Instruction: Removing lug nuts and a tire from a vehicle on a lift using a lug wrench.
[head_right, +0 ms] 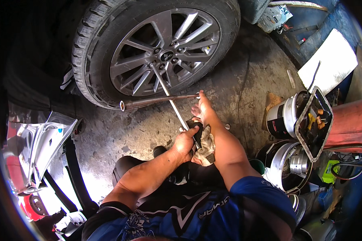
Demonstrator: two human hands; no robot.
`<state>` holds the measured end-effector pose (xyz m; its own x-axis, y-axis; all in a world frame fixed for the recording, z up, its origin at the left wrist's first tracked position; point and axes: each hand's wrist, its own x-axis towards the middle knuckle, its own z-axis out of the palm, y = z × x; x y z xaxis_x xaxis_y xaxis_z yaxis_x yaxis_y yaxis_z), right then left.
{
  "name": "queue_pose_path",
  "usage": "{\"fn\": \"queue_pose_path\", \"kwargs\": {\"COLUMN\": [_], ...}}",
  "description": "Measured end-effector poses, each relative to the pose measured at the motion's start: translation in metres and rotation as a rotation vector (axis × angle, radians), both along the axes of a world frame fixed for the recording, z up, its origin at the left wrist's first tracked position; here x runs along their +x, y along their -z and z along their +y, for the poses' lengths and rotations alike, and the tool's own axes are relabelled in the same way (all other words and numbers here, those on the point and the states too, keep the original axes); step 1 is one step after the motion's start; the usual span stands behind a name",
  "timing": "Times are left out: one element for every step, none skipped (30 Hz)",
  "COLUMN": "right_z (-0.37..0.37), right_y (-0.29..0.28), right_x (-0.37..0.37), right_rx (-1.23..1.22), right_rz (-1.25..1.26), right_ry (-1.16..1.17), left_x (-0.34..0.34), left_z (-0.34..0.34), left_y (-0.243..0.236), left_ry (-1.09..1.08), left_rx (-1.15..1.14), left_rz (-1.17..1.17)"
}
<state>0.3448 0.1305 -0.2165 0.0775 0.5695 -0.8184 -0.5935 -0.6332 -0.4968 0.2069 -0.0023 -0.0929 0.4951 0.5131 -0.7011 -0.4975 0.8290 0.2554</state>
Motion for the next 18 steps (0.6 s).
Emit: {"fn": "queue_pose_path", "kwargs": {"right_z": [0.002,0.006,0.008,0.007,0.005,-0.008,-0.018,-0.038,-0.059,-0.073,-0.080,-0.081,-0.076,-0.077,-0.067,-0.059,-0.052,-0.042], "right_y": [-0.015,-0.037,-0.063,-0.095,-0.131,-0.162,-0.194,-0.217,-0.236,-0.248,-0.252,-0.248,-0.234,-0.216,-0.193,-0.167,-0.140,-0.113], "right_x": [0.004,0.006,0.009,0.005,0.002,-0.019,-0.038,-0.063,-0.085,-0.099,-0.105,-0.102,-0.093,-0.085,-0.063,-0.045,-0.030,-0.017], "right_rx": [0.090,0.174,0.172,0.358,0.435,0.673,0.957,1.126,1.283,1.315,1.304,1.333,1.344,1.369,1.313,1.111,1.064,0.980], "right_rz": [0.134,0.301,0.470,0.441,0.341,0.232,0.046,-0.120,-0.210,-0.289,-0.381,-0.477,-0.559,-0.679,-0.734,-0.651,-0.777,-0.753], "right_ry": [0.190,0.346,0.536,0.622,0.798,0.628,0.510,0.288,-0.167,-0.772,-1.255,-1.341,-1.281,-0.659,-0.552,-0.472,-0.296,-0.119], "left_x": [0.000,0.000,0.002,0.001,0.003,0.005,0.008,0.009,0.012,0.011,0.011,0.011,0.009,0.010,0.013,0.010,0.009,0.011], "left_z": [-0.001,-0.001,-0.002,-0.002,0.000,-0.001,0.002,0.004,0.012,0.009,0.011,0.013,0.009,0.007,0.000,0.001,0.002,-0.001], "left_y": [0.003,0.006,0.010,0.014,0.018,0.021,0.024,0.027,0.028,0.028,0.026,0.022,0.018,0.014,0.008,0.003,-0.001,-0.006], "left_ry": [-0.027,-0.057,-0.096,-0.011,0.001,-0.039,-0.073,-0.012,0.069,0.131,0.124,0.007,-0.099,-0.073,-0.046,-0.027,-0.014,-0.082], "left_rx": [0.084,0.142,0.212,0.126,0.064,0.128,0.122,0.169,0.176,0.212,0.195,0.182,0.084,0.030,-0.025,0.048,0.088,0.100], "left_rz": [-0.016,-0.011,-0.058,-0.016,0.076,0.091,0.119,0.270,0.430,0.476,0.399,0.228,0.098,0.053,0.010,-0.005,-0.008,-0.012]}}
